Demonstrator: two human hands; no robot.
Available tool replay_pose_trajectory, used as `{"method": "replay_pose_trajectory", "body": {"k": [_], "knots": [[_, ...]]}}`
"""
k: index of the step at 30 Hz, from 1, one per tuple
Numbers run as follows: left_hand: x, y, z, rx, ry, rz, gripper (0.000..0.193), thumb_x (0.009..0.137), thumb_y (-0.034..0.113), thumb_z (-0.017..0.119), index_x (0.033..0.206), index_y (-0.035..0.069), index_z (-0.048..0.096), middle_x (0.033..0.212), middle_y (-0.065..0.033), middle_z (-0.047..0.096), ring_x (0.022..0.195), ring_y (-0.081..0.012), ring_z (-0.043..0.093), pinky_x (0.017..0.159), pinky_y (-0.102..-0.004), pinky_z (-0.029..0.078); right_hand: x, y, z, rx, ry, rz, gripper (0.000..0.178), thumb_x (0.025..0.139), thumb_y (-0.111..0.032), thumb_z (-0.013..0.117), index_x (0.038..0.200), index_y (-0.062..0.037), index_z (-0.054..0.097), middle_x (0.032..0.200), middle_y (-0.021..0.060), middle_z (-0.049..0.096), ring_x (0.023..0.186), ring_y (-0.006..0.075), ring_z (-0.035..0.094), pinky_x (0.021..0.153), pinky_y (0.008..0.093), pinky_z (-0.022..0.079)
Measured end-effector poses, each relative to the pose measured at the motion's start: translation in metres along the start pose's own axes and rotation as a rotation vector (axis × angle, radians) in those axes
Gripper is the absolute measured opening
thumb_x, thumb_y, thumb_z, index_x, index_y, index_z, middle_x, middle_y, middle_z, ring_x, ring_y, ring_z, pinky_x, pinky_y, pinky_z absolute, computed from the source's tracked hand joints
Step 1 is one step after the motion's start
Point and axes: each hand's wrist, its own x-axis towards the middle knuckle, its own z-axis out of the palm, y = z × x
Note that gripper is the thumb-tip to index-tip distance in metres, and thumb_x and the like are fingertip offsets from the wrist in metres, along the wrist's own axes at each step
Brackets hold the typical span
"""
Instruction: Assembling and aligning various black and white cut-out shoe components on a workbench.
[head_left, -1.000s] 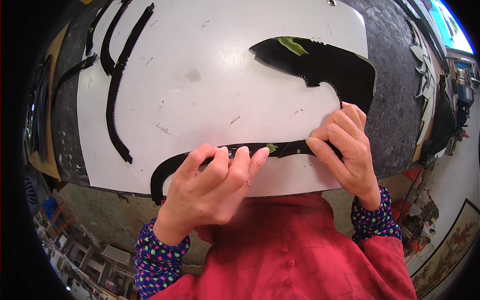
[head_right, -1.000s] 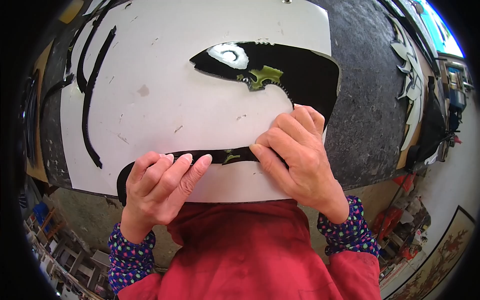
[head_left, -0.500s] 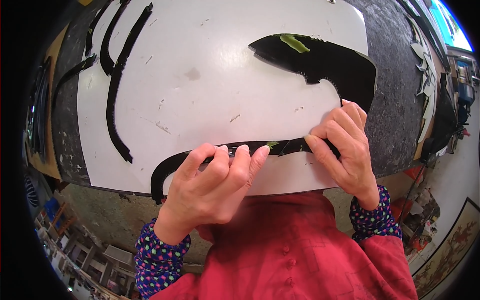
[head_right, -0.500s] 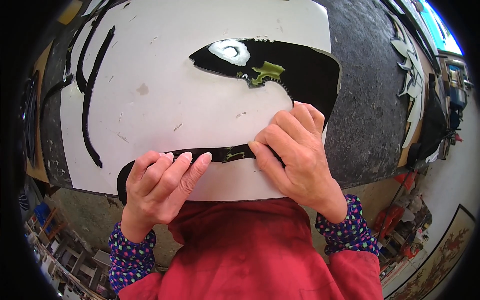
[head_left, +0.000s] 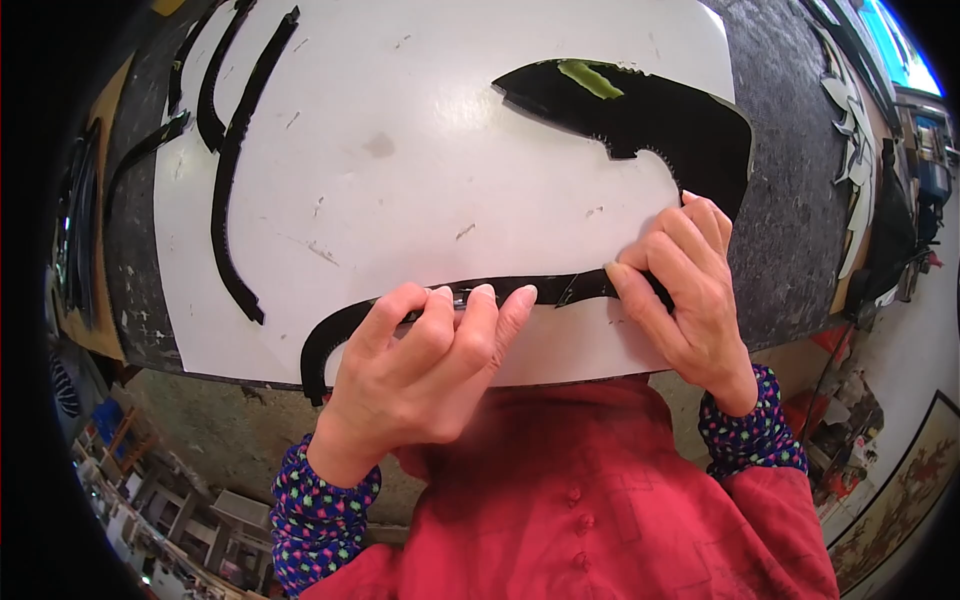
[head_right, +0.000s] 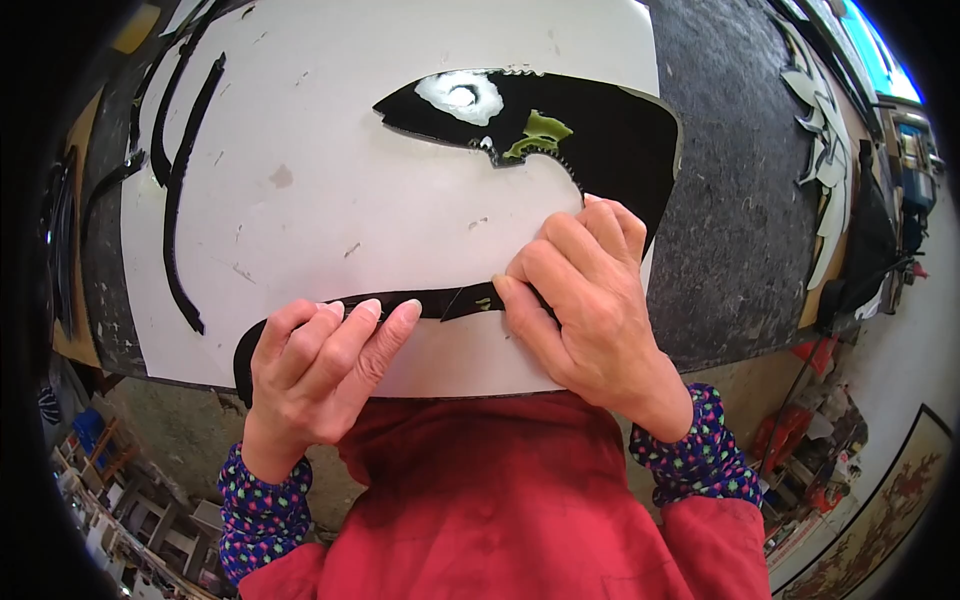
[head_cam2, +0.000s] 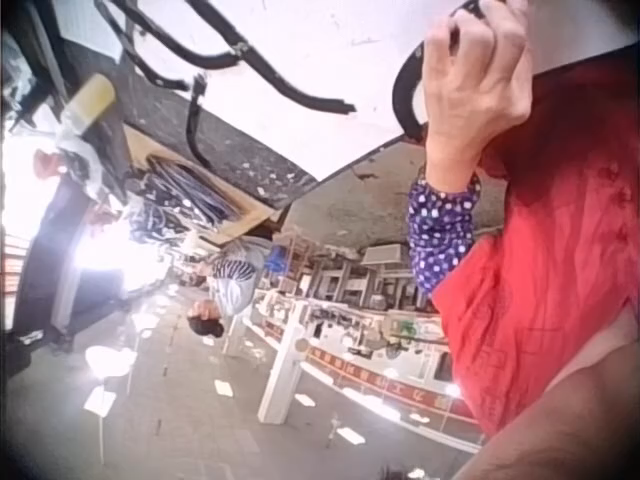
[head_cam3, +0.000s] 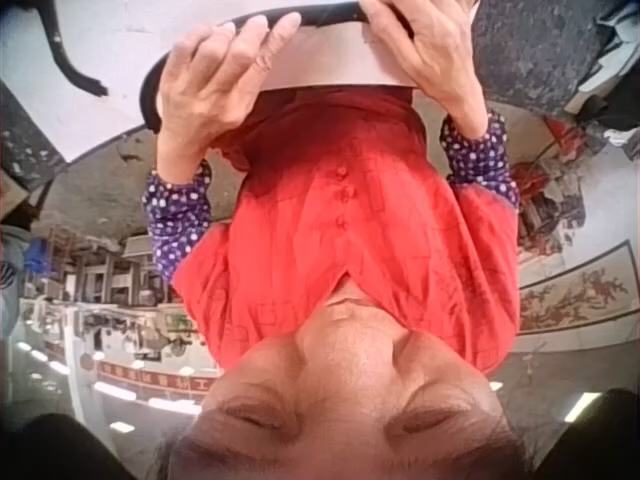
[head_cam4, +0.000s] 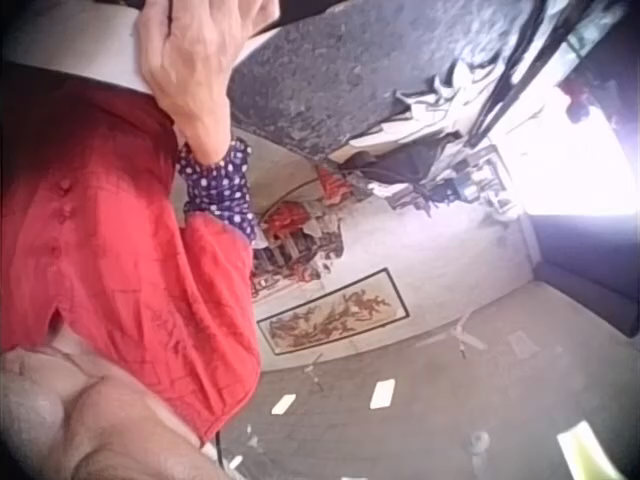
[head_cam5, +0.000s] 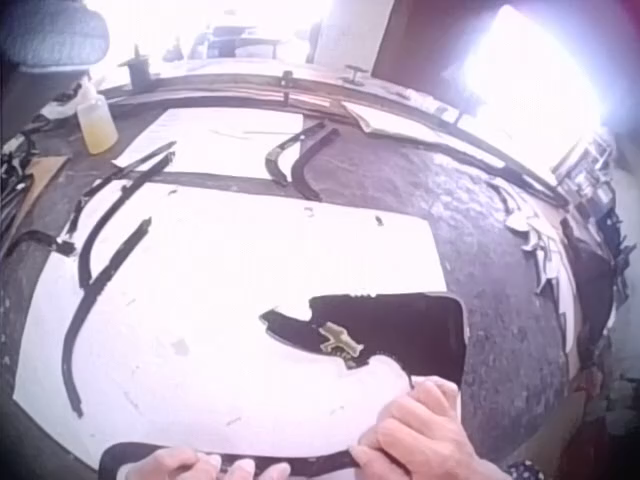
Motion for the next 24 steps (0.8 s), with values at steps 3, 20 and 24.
{"method": "replay_pose_trajectory", "body": {"k": [3,20,24], "knots": [[-0.0021,0.0016,0.0002,0.013,-0.008,-0.005,0.037,0.076,0.005,0.068,0.111,0.013,0.078,0.107,-0.0017,0.064,0.089,-0.0182,0.056,0.077,-0.0340,0.052,0.0005,0.0006,0.0018,-0.012,0.023,-0.019,0.012,0.080,-0.009,0.071,0.077,-0.0092,0.060,0.079,0.0052,0.050,0.081,0.0249,0.048,0.094,0.0412,0.034],[-0.0011,0.0000,-0.0030,0.023,-0.029,0.037,0.035,0.083,0.002,0.066,0.116,0.008,0.075,0.104,-0.0021,0.062,0.087,-0.0163,0.057,0.077,-0.0326,0.051,-0.0011,-0.0005,0.0044,-0.022,0.069,-0.019,0.011,0.079,-0.008,0.070,0.077,-0.0095,0.059,0.079,0.0052,0.049,0.081,0.0250,0.048,0.097,0.0418,0.035],[-0.0017,0.0000,-0.0028,0.033,-0.034,0.041,0.037,0.082,0.002,0.065,0.117,0.009,0.074,0.104,-0.0021,0.062,0.087,-0.0163,0.058,0.078,-0.0327,0.052,-0.0027,-0.0011,0.0035,0.001,0.030,0.023,0.008,0.083,-0.011,0.068,0.080,-0.0068,0.062,0.080,0.0064,0.047,0.085,0.0259,0.048,0.106,0.0446,0.032]]}}
